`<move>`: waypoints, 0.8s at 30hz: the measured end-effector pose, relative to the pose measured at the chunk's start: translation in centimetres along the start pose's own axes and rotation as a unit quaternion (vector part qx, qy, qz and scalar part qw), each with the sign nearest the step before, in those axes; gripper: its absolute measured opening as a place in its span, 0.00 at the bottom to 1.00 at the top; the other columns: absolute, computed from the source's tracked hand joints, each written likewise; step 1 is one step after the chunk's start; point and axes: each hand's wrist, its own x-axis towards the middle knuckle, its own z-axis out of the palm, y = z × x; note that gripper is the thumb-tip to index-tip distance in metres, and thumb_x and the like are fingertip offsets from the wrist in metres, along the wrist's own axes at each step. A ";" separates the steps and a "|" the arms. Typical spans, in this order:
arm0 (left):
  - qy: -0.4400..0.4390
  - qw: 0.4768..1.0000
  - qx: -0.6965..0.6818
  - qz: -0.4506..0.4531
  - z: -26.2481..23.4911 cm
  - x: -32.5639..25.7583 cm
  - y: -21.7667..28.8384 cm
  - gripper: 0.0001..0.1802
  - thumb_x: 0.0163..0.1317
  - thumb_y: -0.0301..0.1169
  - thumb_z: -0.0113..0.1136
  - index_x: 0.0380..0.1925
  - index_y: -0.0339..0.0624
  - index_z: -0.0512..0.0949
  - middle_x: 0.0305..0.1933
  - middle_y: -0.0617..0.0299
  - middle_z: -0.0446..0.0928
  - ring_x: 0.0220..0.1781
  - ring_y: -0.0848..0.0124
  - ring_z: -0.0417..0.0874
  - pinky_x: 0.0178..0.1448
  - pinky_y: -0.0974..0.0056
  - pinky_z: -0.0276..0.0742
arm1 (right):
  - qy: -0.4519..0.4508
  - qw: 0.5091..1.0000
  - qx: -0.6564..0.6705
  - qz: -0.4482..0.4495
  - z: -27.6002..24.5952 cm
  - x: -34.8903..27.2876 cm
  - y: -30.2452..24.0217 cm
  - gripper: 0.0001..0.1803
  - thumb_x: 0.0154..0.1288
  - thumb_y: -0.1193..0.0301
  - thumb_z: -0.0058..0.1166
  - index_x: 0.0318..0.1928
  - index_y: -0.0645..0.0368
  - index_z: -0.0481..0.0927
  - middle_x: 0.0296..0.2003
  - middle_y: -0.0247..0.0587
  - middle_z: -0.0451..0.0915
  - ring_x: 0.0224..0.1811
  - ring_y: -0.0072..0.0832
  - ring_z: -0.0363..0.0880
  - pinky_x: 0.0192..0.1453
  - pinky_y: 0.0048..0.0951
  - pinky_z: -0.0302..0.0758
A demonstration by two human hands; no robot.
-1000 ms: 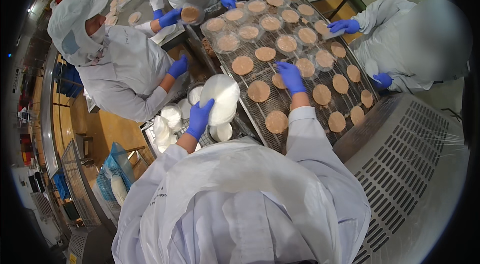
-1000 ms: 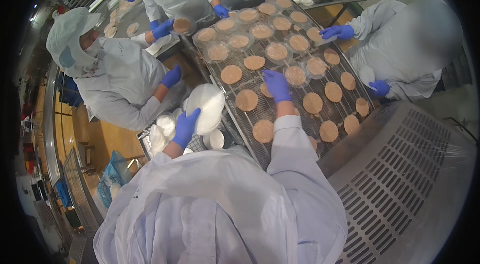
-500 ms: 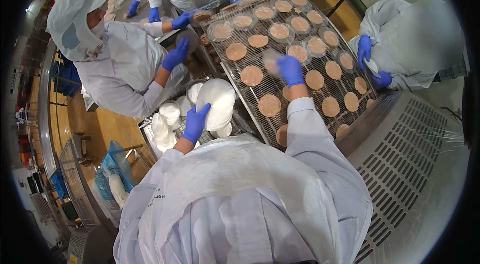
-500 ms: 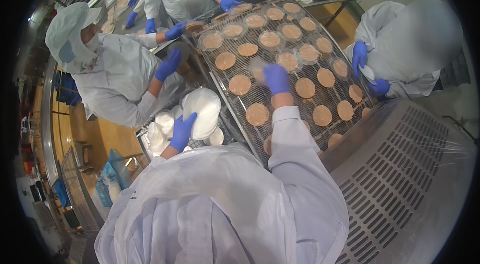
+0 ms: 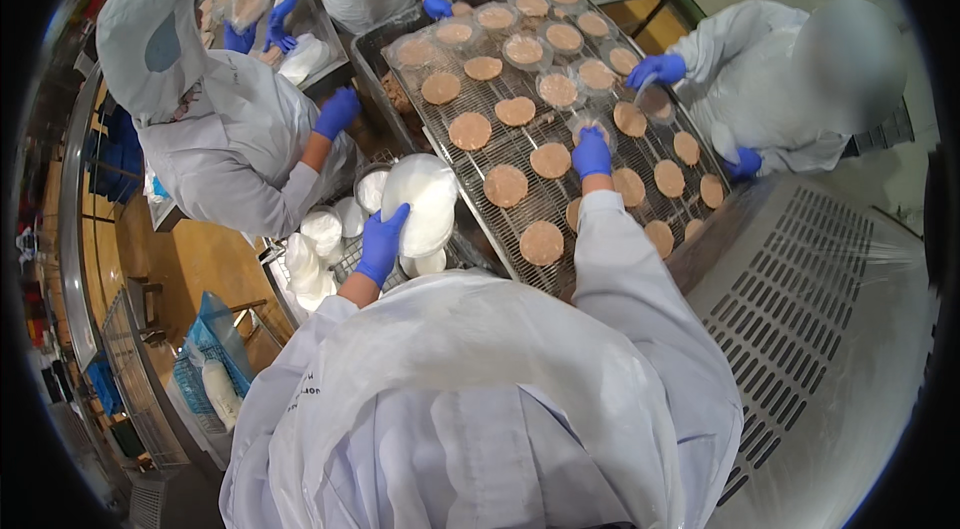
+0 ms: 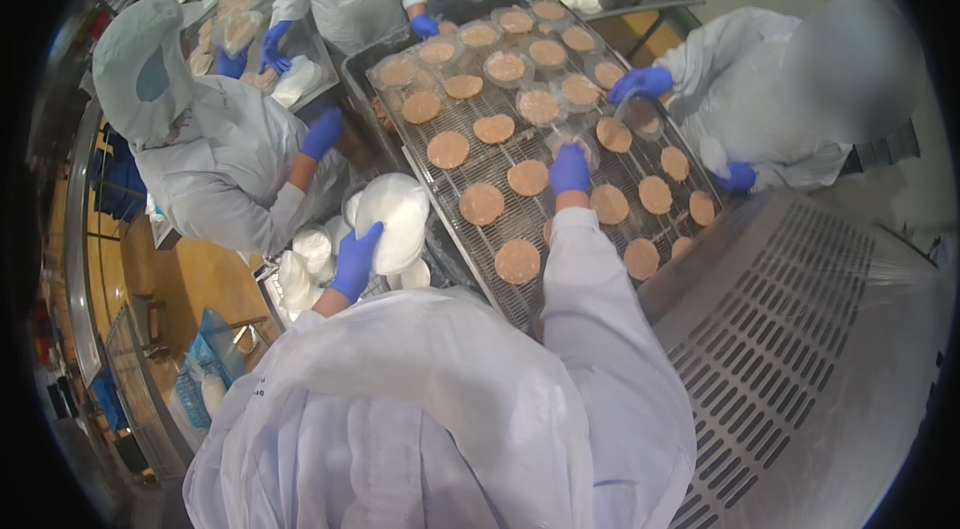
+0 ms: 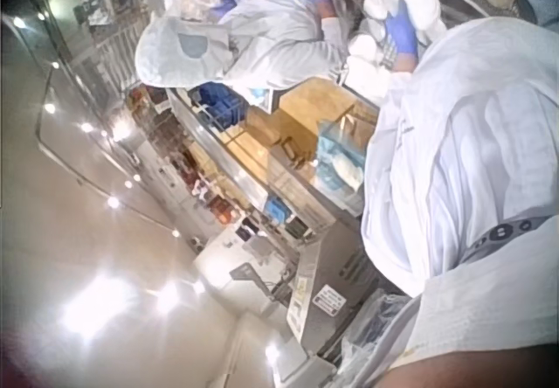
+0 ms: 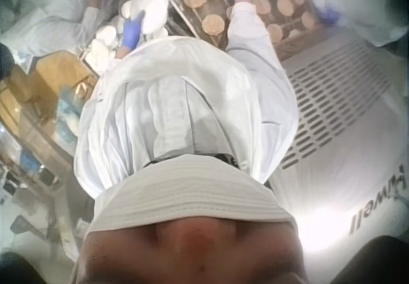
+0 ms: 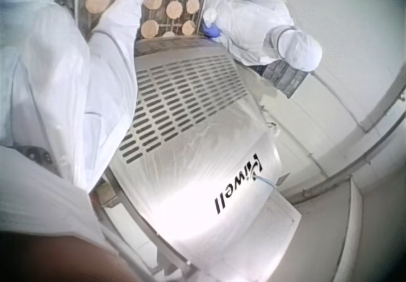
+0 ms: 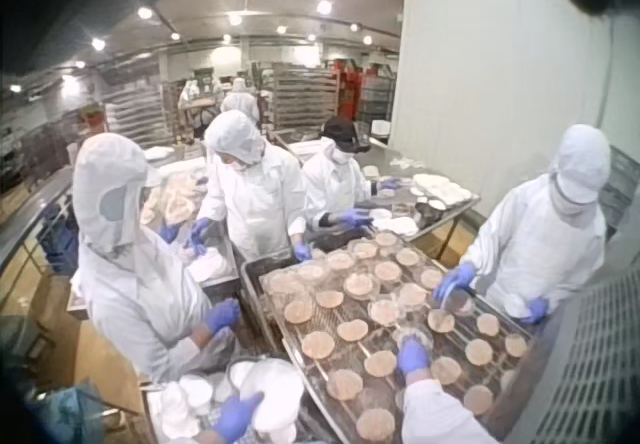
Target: The person places white circular discs onto a tray of brown discs arranged on a metal rack. The person repeatedly picks up white discs from a stack and positions them on the brown discs while other workers perform similar actions nearby.
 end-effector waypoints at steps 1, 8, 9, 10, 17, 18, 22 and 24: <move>0.005 1.000 0.008 0.009 -0.1 0.0 0.0 0.23 0.54 0.36 0.61 0.43 0.28 0.73 0.36 0.56 0.78 0.34 0.72 0.78 0.40 0.69 0.74 | -0.221 0.971 0.083 0.025 -3.3 0.5 -2.3 0.20 0.56 0.69 0.45 0.50 0.61 0.71 0.48 0.56 0.72 0.51 0.47 0.71 0.54 0.40 0.68; 0.000 0.999 0.016 0.027 -0.4 1.0 0.3 0.22 0.54 0.36 0.61 0.43 0.28 0.73 0.37 0.56 0.77 0.35 0.71 0.78 0.40 0.68 0.74 | -0.163 0.905 0.326 -0.220 -1.1 -4.7 -13.6 0.17 0.56 0.62 0.49 0.42 0.59 0.78 0.39 0.51 0.78 0.43 0.42 0.76 0.47 0.37 0.72; 0.001 0.999 0.012 0.035 -0.5 1.2 -0.3 0.22 0.54 0.35 0.61 0.43 0.29 0.74 0.36 0.56 0.77 0.35 0.72 0.78 0.40 0.69 0.74 | -0.215 0.891 0.333 -0.223 -5.7 -6.1 -17.2 0.18 0.56 0.61 0.50 0.43 0.59 0.77 0.39 0.51 0.78 0.42 0.42 0.76 0.46 0.37 0.72; -0.005 0.999 0.010 0.043 -0.4 1.4 -0.6 0.21 0.54 0.35 0.62 0.42 0.29 0.74 0.36 0.57 0.78 0.35 0.73 0.77 0.40 0.70 0.73 | -0.264 0.876 0.339 -0.219 -8.6 -7.3 -19.7 0.19 0.56 0.61 0.51 0.44 0.58 0.77 0.39 0.51 0.78 0.42 0.42 0.77 0.45 0.36 0.72; -0.036 0.997 0.005 0.075 -0.1 0.7 0.3 0.19 0.54 0.35 0.61 0.41 0.30 0.75 0.35 0.58 0.78 0.34 0.74 0.77 0.39 0.70 0.73 | -0.030 0.922 0.262 -0.283 0.7 -5.1 -16.5 0.13 0.55 0.64 0.51 0.37 0.58 0.79 0.32 0.47 0.80 0.33 0.38 0.78 0.37 0.34 0.73; -0.027 0.998 0.000 0.057 -0.5 0.5 0.3 0.19 0.54 0.34 0.61 0.41 0.30 0.75 0.35 0.58 0.77 0.34 0.74 0.77 0.38 0.70 0.73 | -0.070 0.933 0.226 -0.271 -1.1 -4.1 -14.2 0.11 0.56 0.65 0.49 0.36 0.56 0.80 0.31 0.46 0.80 0.32 0.38 0.79 0.36 0.33 0.73; -0.011 1.000 -0.012 0.006 -1.2 -0.5 1.1 0.20 0.54 0.36 0.60 0.40 0.29 0.74 0.34 0.58 0.77 0.33 0.73 0.77 0.37 0.70 0.73 | 0.017 0.995 0.062 -0.071 -8.1 -1.5 -5.1 0.11 0.59 0.67 0.45 0.34 0.56 0.80 0.32 0.50 0.79 0.33 0.42 0.79 0.37 0.38 0.74; -0.002 1.000 -0.005 0.009 -1.1 -0.6 1.1 0.21 0.54 0.37 0.60 0.41 0.29 0.74 0.35 0.57 0.77 0.33 0.73 0.77 0.38 0.70 0.73 | 0.097 0.990 0.096 0.027 -8.8 -1.4 -1.7 0.12 0.60 0.66 0.44 0.35 0.58 0.79 0.32 0.51 0.79 0.32 0.45 0.78 0.37 0.41 0.74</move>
